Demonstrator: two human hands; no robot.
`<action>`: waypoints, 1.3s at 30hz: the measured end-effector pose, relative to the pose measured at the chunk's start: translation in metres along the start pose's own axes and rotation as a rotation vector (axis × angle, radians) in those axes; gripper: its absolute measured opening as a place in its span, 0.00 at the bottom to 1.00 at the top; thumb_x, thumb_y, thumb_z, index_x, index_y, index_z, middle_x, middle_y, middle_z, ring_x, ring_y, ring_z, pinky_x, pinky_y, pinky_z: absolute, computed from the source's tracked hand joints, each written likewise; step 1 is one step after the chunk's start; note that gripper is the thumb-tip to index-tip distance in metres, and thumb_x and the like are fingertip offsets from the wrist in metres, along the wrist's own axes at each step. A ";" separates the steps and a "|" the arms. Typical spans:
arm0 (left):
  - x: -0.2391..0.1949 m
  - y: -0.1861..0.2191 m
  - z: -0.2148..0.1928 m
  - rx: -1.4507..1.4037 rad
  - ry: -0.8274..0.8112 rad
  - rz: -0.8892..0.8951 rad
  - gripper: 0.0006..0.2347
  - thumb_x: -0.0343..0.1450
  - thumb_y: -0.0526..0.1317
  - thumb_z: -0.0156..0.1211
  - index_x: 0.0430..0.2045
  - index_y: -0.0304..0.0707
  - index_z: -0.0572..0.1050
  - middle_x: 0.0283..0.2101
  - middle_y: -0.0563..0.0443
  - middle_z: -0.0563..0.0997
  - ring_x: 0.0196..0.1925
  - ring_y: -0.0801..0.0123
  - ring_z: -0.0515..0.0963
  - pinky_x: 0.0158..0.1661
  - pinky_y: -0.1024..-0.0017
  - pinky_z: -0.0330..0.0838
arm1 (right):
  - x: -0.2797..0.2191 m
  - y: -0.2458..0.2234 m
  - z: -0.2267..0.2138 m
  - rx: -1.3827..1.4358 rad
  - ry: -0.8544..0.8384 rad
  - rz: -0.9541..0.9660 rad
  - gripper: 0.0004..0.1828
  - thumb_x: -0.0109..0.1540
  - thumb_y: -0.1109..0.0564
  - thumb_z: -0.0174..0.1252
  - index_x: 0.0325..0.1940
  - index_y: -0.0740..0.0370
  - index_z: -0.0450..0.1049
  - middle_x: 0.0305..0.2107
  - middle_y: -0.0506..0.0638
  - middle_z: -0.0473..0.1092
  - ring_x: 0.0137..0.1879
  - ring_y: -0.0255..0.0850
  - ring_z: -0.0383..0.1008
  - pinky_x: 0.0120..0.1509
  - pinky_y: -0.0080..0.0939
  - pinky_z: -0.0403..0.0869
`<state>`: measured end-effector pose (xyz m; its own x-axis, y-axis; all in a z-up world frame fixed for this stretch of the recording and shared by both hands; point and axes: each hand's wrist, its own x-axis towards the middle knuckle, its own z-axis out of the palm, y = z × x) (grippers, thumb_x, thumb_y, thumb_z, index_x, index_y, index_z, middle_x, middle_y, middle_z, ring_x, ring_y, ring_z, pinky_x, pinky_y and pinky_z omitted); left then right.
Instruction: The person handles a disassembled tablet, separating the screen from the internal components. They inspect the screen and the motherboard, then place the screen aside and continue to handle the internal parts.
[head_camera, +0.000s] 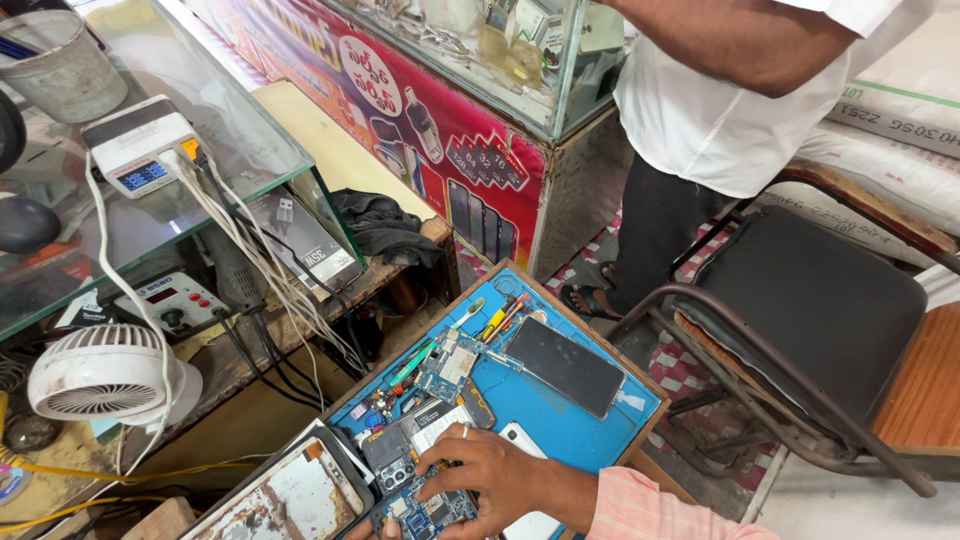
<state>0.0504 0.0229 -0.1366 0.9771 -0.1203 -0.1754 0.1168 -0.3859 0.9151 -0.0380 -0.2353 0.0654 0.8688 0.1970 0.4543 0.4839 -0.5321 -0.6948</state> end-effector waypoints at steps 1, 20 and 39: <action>0.002 -0.003 0.005 0.001 0.002 0.002 0.21 0.66 0.40 0.68 0.44 0.23 0.68 0.34 0.38 0.84 0.38 0.64 0.85 0.46 0.65 0.79 | 0.001 0.000 0.000 -0.006 0.006 -0.007 0.22 0.59 0.39 0.71 0.52 0.49 0.81 0.56 0.47 0.73 0.57 0.44 0.73 0.61 0.48 0.73; 0.011 -0.006 0.025 -0.021 0.002 0.003 0.22 0.66 0.38 0.68 0.48 0.24 0.67 0.39 0.35 0.82 0.43 0.62 0.84 0.48 0.64 0.79 | 0.007 -0.009 -0.003 -0.030 -0.001 0.053 0.26 0.61 0.37 0.68 0.57 0.52 0.79 0.62 0.49 0.72 0.69 0.47 0.70 0.67 0.52 0.71; 0.009 -0.020 -0.010 -0.144 -0.058 0.026 0.23 0.66 0.37 0.67 0.51 0.24 0.65 0.44 0.32 0.81 0.47 0.60 0.83 0.50 0.62 0.78 | 0.005 0.020 -0.001 0.910 -0.034 0.514 0.27 0.70 0.51 0.58 0.69 0.70 0.67 0.36 0.50 0.76 0.38 0.29 0.72 0.42 0.29 0.71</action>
<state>0.0587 0.0388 -0.1525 0.9688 -0.1823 -0.1682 0.1203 -0.2475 0.9614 -0.0240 -0.2463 0.0541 0.9880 0.1532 -0.0209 -0.0607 0.2602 -0.9636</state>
